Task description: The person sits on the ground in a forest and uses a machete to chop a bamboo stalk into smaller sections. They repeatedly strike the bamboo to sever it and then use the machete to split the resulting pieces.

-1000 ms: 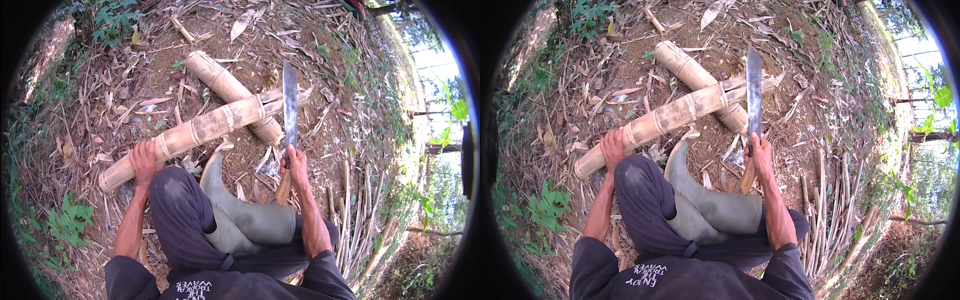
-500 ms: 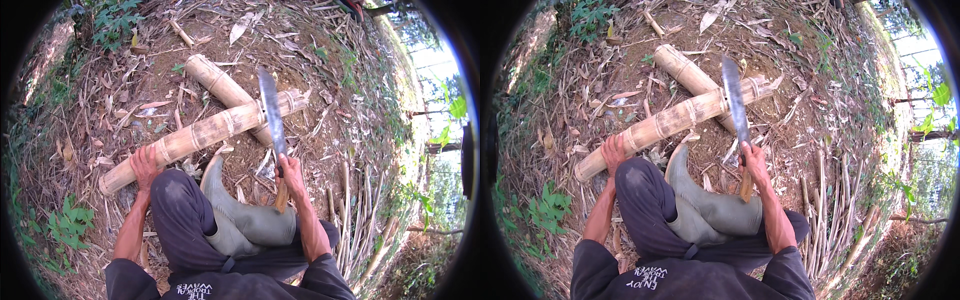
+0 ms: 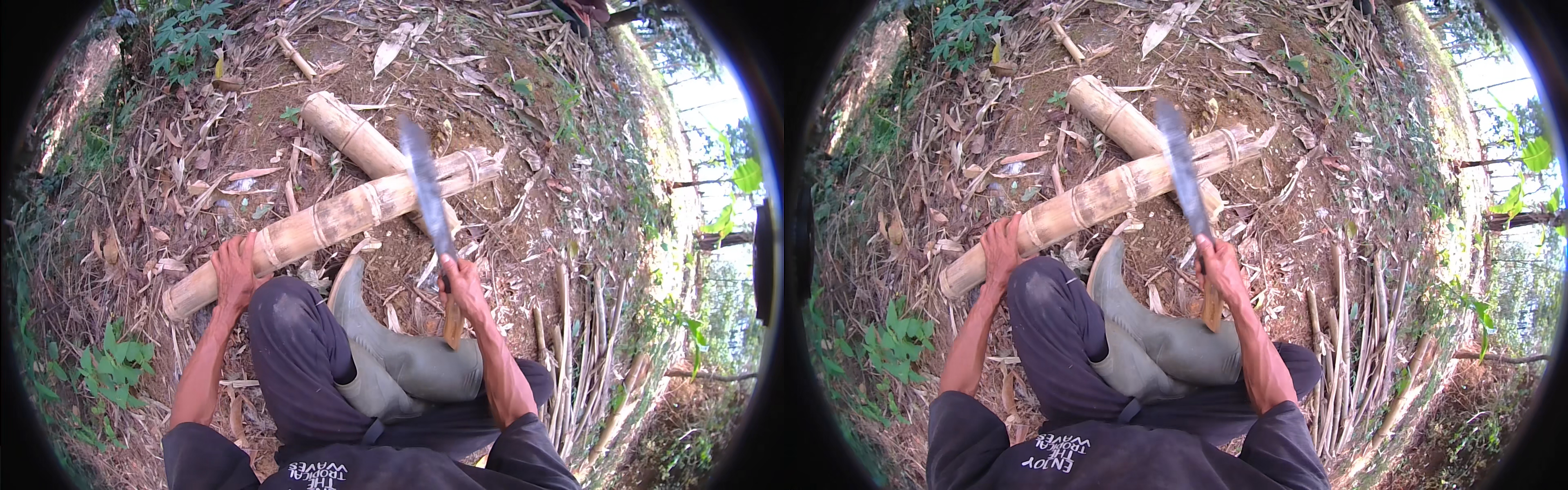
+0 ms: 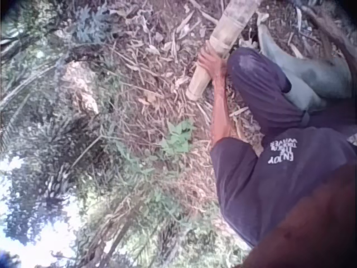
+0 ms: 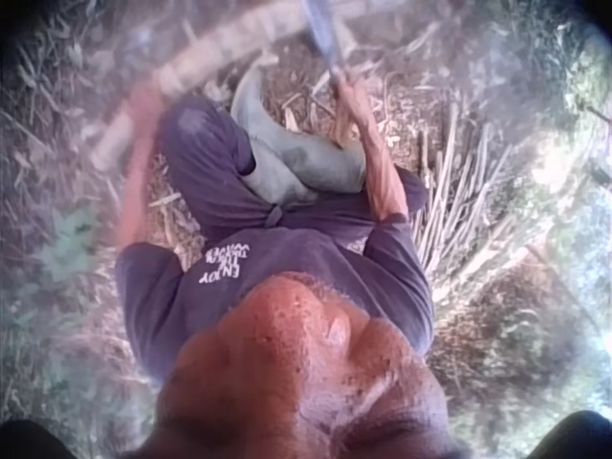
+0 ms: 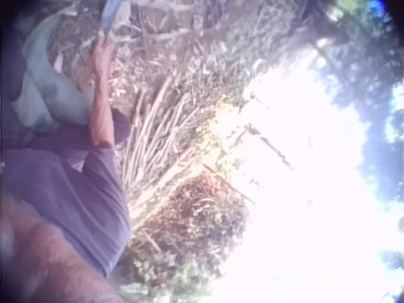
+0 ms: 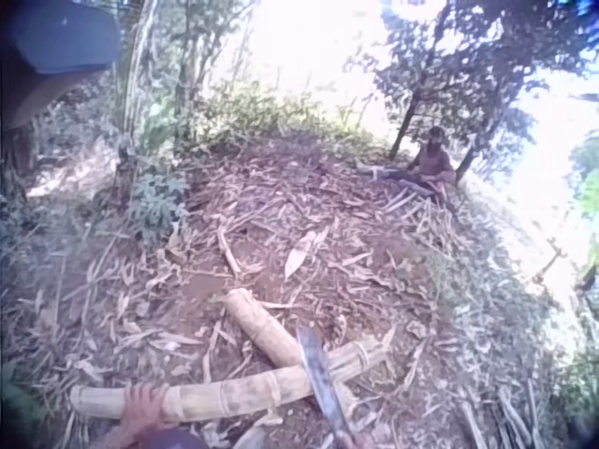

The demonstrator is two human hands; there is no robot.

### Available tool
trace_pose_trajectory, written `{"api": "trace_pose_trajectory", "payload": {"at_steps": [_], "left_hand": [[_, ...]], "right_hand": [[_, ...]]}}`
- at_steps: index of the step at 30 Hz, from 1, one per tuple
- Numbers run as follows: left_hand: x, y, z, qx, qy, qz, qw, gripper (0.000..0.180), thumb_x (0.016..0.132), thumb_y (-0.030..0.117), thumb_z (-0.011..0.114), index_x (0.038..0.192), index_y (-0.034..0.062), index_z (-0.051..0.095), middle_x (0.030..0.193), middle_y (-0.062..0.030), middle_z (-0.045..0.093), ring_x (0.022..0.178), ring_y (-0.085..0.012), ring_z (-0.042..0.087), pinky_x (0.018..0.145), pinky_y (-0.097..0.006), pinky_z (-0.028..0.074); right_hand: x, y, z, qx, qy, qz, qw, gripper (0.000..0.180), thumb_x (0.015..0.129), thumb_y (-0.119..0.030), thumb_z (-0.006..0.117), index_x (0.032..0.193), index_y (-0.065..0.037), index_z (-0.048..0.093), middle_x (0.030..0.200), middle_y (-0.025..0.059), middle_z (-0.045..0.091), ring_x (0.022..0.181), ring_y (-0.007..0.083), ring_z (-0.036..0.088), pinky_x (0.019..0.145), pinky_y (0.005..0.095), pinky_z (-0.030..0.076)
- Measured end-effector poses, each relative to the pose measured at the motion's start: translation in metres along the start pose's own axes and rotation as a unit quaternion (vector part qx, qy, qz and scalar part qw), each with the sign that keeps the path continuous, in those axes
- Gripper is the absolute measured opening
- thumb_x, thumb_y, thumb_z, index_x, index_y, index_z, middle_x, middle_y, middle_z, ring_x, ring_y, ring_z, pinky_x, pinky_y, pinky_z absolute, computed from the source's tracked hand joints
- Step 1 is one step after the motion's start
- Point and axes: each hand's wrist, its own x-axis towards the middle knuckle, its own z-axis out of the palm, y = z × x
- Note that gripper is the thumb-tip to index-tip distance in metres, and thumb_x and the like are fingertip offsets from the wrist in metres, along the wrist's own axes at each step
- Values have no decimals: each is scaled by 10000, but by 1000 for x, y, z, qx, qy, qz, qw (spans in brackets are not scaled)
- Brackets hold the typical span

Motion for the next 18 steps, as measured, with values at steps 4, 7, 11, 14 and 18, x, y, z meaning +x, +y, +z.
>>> {"api": "trace_pose_trajectory", "payload": {"at_steps": [4,7,11,14,18], "left_hand": [[8,-1,-12,-30,-46,2,998,1044,540,356,878,1423,77,396,1204,-184,461,1161,-364,423,968,-488,327],[8,2,-8,-23,-10,7,1000,1037,546,372,879,1418,74,402,1193,-186,461,1165,-375,432,992,-501,326],[-3,3,5,-1,24,10,1000,976,606,395,850,1409,61,406,1222,-198,457,1169,-382,445,1026,-526,315],[-6,3,8,17,29,26,999,866,712,399,777,1408,50,400,1252,-212,452,1180,-379,449,1033,-537,309],[-11,3,17,60,33,18,998,739,829,408,654,1412,44,383,1284,-220,449,1201,-376,446,1032,-557,301]], "right_hand": [[-9,3,6,2,-35,3,999,456,990,-443,516,809,-25,534,575,17,528,398,109,493,360,263,418],[1,0,-1,81,61,-15,995,466,982,-462,522,813,-27,530,579,24,528,396,114,497,362,262,419],[-5,8,-6,-1,2,-26,1000,461,976,-464,534,791,-43,497,579,30,528,400,121,505,361,267,417],[-5,3,-11,89,75,-18,993,468,977,-475,527,812,-38,510,579,26,526,406,119,508,363,269,421],[-9,10,-5,-19,12,-25,999,483,977,-491,516,814,-37,513,580,18,522,405,115,503,366,267,425]]}}
